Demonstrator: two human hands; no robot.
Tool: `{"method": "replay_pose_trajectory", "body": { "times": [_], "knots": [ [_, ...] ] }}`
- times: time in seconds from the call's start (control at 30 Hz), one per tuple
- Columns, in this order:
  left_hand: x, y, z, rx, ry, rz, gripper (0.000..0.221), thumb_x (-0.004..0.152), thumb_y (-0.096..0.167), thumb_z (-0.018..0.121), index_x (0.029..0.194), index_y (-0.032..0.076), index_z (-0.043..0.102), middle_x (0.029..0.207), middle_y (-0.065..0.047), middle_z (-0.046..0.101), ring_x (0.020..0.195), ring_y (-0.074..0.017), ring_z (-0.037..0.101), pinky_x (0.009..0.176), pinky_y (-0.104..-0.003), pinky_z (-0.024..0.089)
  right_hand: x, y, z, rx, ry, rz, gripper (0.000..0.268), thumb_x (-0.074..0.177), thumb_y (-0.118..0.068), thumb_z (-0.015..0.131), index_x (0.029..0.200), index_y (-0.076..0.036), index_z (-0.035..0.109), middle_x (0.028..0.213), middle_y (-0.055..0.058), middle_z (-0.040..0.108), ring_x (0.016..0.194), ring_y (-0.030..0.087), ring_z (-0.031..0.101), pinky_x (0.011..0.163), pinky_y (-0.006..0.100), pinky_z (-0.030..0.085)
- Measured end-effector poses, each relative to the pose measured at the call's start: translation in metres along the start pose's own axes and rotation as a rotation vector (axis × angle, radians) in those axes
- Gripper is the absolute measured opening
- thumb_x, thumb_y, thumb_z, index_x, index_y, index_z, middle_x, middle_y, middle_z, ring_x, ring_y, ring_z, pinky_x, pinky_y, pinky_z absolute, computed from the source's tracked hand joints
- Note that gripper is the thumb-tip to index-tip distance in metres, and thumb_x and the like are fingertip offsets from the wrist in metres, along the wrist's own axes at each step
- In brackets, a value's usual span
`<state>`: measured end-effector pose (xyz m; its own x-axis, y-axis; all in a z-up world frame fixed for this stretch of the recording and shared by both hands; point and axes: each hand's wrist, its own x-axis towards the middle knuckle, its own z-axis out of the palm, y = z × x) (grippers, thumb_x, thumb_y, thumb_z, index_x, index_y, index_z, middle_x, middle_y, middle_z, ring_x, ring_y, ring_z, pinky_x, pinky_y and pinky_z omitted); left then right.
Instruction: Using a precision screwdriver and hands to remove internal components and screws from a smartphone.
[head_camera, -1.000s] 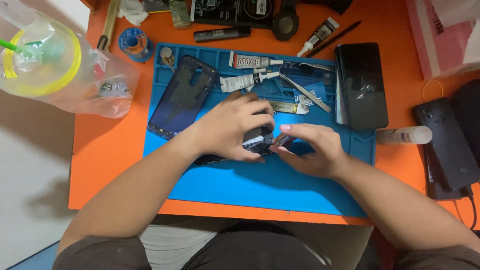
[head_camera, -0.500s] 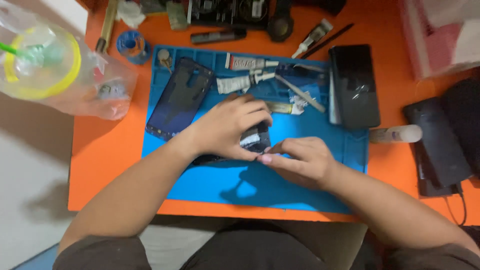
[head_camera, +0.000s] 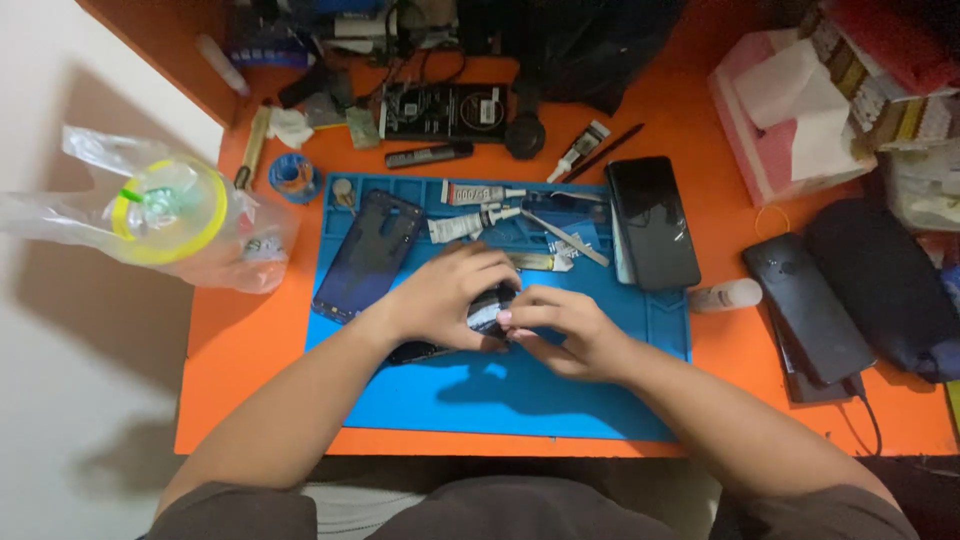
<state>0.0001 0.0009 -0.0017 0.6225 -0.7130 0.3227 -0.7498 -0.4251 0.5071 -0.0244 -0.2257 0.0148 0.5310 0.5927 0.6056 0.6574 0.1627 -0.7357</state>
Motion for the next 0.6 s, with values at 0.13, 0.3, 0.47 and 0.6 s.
{"method": "replay_pose_trajectory", "body": {
  "times": [0.13,0.3,0.47,0.6],
  "knots": [
    [0.002,0.004,-0.004,-0.019,0.002,-0.007,0.068,0.065,0.059,0.085,0.111,0.014,0.064,0.106,-0.006,0.068,0.100,-0.0353,0.064,0.081,-0.050,0.052,0.007,-0.002,-0.002,0.037,0.044,-0.036,0.035,0.095,0.007,0.061,0.126,-0.008,0.071,0.094,0.014,0.072,0.071,0.032,0.067,0.063,0.042,0.057],
    [0.006,0.010,-0.013,-0.065,-0.005,-0.003,0.064,0.064,0.054,0.087,0.108,0.014,0.065,0.102,-0.005,0.069,0.099,-0.0334,0.065,0.080,-0.048,0.052,0.001,0.003,-0.001,0.110,0.086,0.011,0.025,0.095,0.001,0.066,0.119,-0.002,0.073,0.094,0.013,0.074,0.075,0.031,0.070,0.066,0.043,0.058],
    [0.007,0.009,-0.012,-0.091,-0.007,-0.019,0.064,0.064,0.053,0.087,0.110,0.013,0.066,0.101,-0.006,0.070,0.098,-0.0332,0.065,0.081,-0.047,0.052,-0.001,0.005,0.001,0.107,0.110,-0.050,0.030,0.093,0.010,0.062,0.119,-0.001,0.073,0.094,0.015,0.071,0.075,0.031,0.068,0.067,0.043,0.057],
    [0.009,0.013,-0.013,-0.105,-0.024,-0.059,0.062,0.065,0.052,0.087,0.110,0.014,0.067,0.102,-0.006,0.070,0.099,-0.0328,0.065,0.082,-0.047,0.052,-0.001,0.001,-0.001,0.062,0.070,-0.071,0.031,0.087,0.009,0.072,0.116,-0.002,0.075,0.098,0.017,0.070,0.080,0.034,0.068,0.072,0.047,0.058]
  ]
}}
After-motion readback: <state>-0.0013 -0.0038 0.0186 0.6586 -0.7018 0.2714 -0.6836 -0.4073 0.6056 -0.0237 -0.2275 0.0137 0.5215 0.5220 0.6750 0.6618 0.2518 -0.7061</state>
